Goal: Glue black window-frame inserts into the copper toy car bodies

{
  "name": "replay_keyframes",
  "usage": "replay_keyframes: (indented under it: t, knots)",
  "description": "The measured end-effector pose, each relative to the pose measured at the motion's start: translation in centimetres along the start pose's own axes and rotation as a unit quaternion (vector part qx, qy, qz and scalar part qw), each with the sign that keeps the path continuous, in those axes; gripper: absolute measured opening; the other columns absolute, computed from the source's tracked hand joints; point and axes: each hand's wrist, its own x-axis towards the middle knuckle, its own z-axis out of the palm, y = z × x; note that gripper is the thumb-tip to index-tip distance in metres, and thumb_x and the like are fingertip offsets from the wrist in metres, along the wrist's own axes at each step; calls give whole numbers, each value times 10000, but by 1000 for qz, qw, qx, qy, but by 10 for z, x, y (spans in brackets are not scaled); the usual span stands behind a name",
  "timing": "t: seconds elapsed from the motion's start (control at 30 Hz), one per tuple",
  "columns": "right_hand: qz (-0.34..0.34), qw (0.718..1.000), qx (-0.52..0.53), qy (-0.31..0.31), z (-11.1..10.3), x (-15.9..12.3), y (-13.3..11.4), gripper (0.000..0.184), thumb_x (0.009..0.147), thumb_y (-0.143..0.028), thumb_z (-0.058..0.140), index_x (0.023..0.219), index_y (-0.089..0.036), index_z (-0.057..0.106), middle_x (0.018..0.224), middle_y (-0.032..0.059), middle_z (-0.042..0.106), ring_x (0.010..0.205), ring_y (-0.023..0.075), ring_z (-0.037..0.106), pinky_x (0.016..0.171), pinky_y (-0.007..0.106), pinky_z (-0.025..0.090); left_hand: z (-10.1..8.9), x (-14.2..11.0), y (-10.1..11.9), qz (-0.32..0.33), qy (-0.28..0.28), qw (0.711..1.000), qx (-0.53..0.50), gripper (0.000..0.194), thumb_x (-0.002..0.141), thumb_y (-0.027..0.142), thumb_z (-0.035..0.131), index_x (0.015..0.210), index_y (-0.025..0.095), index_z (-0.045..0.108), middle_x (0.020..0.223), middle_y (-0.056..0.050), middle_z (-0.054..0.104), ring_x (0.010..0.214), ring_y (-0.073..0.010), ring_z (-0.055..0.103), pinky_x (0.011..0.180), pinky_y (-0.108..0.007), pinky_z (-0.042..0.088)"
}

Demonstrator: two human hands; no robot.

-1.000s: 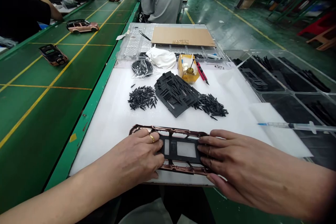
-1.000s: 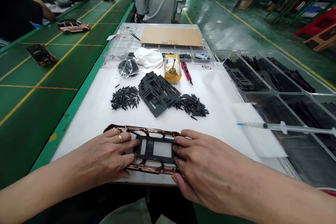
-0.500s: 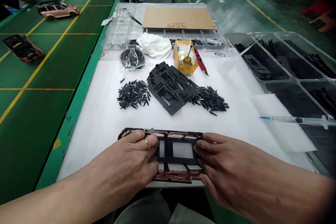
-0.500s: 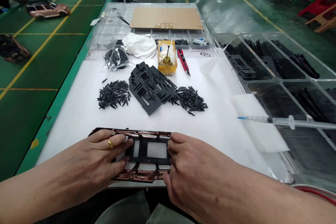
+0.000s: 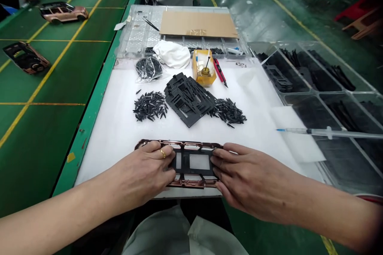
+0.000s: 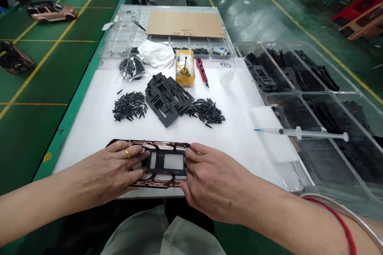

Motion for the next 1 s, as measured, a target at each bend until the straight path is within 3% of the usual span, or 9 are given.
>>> replay_keyframes:
  t: [0.1,0.23,0.47,0.63,0.83,1.0]
  knots:
    - [5,999,-33,-16,-1,-1,-4,293,938,-233,429,710,-167,601,905,111,618,981,292,469,929,479,285,1,-2,1,14,16,999,36,104,919,280,517,980,220,576,1072,-59,623,1166,-234,457,897,-372,325]
    - [4,998,-51,-47,-5,5,-6,210,901,-263,516,749,-168,627,751,90,590,859,279,469,813,450,299,0,-2,4,11,16,999,48,126,913,287,533,989,203,588,1020,-65,633,1173,-244,453,894,-371,330]
    - [-12,996,-40,-80,-9,14,-2,316,915,-237,487,614,-167,552,629,59,528,700,218,422,761,425,259,-3,4,2,20,16,1000,9,116,902,255,521,937,207,620,1007,-38,656,1088,-230,490,871,-374,316]
    - [-5,998,-10,-59,-6,14,1,370,927,-228,428,576,-172,527,591,69,501,698,226,411,740,415,251,-2,7,2,24,10,1000,-2,136,825,182,574,954,186,617,936,-60,656,1121,-245,474,922,-376,296]
    - [4,999,23,-25,2,12,2,381,941,-225,405,604,-162,570,637,80,554,718,219,425,759,411,271,-3,8,1,23,-1,1000,-19,108,825,169,569,919,171,622,915,-74,645,1085,-244,494,867,-360,323]
    - [5,1000,-4,-17,4,10,2,388,947,-222,406,609,-157,586,654,81,571,735,216,456,798,410,293,-8,7,2,4,-25,1000,-9,159,905,263,518,967,201,650,1081,-78,649,1125,-239,507,887,-380,328]
